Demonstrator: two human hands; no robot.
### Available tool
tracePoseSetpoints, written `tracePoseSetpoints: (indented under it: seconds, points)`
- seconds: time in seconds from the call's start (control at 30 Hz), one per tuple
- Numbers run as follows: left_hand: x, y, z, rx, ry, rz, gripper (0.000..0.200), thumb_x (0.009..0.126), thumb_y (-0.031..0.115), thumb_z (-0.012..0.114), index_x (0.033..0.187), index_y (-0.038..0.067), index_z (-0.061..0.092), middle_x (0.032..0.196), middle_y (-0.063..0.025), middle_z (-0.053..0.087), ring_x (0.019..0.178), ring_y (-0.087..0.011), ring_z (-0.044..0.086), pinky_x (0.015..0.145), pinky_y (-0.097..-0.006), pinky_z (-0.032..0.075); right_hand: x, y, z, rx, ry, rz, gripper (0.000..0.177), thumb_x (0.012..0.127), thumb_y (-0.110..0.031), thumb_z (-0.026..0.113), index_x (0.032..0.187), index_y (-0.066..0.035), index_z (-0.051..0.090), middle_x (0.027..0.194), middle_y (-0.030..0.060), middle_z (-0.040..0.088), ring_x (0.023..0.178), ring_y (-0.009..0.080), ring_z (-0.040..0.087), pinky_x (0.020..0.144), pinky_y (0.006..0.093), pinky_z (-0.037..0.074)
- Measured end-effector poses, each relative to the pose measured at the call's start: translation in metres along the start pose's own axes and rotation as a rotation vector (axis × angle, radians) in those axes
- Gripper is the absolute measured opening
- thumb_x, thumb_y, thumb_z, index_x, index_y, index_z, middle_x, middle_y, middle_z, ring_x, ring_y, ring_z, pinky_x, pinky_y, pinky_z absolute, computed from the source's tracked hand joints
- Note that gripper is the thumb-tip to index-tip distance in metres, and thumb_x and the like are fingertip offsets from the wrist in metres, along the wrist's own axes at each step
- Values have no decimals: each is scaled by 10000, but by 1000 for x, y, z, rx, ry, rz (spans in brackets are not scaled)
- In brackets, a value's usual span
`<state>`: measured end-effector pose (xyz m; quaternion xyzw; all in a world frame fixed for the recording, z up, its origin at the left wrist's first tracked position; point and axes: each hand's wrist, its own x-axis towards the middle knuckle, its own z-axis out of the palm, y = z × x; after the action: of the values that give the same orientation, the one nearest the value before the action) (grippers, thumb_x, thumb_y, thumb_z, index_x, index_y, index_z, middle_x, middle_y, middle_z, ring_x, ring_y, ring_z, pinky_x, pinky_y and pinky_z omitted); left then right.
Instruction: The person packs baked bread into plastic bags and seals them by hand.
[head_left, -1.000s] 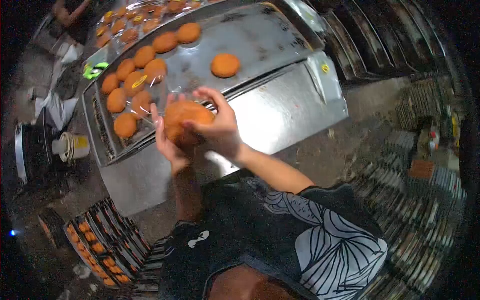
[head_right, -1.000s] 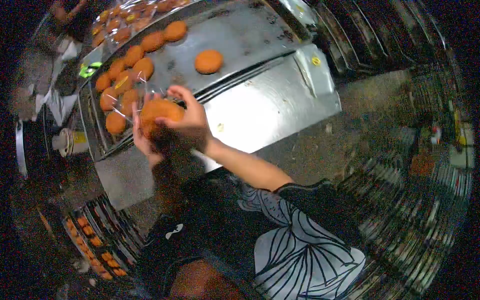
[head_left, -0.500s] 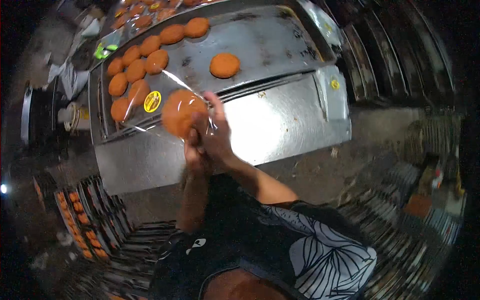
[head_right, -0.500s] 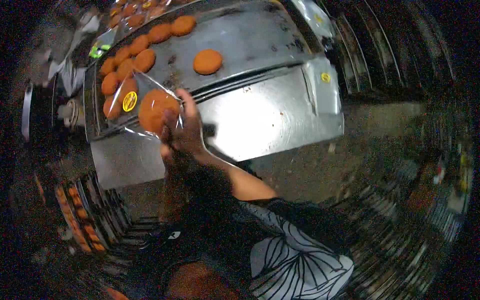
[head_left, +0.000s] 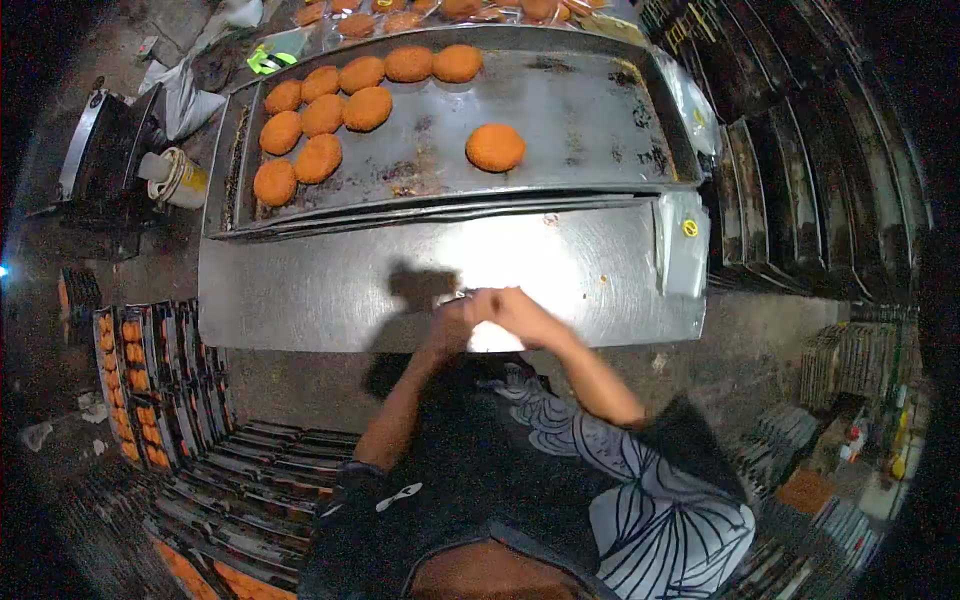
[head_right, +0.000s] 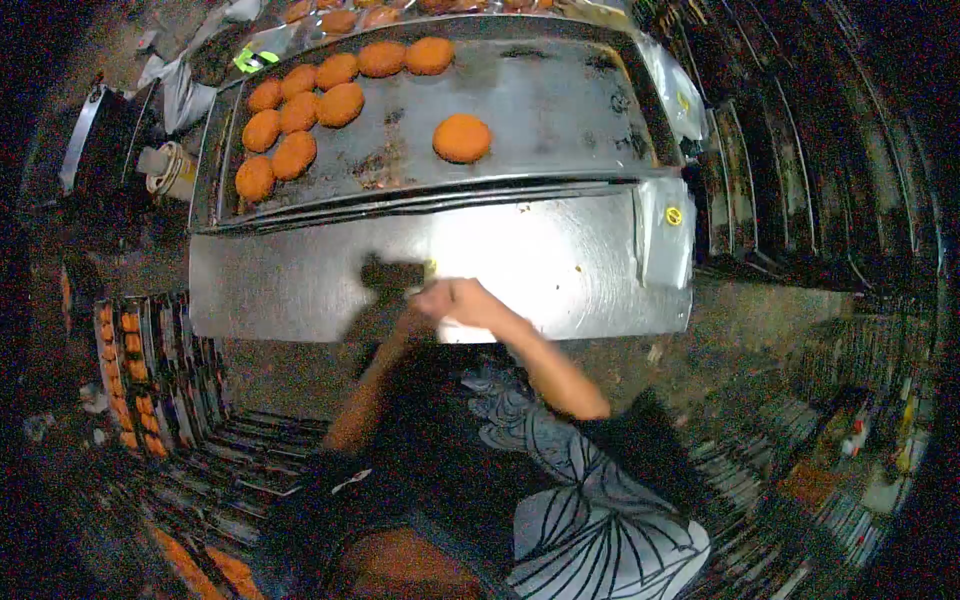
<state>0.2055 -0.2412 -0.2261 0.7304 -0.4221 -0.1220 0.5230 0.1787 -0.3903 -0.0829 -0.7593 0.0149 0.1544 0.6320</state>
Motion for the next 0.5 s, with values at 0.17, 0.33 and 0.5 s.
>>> tracePoseSetpoints:
  seconds: [0.17, 0.33, 0.5]
  points:
    - [29, 83, -48, -404, -147, -441, 289, 814, 254, 539, 938, -3, 583, 852, -78, 588, 784, -149, 549, 715, -282, 437, -41, 13, 21, -189, 119, 3, 117, 750, -106, 586, 783, -2, 542, 691, 65, 547, 639, 121, 496, 606, 263, 410]
    - [44, 77, -52, -660, -324, -636, 282, 736, 260, 641, 882, 19, 631, 786, -79, 636, 689, -137, 591, 649, -273, 474, -68, 26, 27, -150, 433, 172, 281, 806, -289, 553, 848, -28, 456, 657, 169, 548, 606, 286, 561, 564, 368, 434]
    - [54, 96, -63, -129, -402, -284, 240, 694, 245, 666, 788, 25, 645, 709, -96, 630, 569, -153, 587, 550, -274, 460, -61, 25, 61, -486, 673, 157, 177, 827, -170, 499, 887, -19, 430, 543, 190, 495, 505, 396, 510, 458, 405, 404]
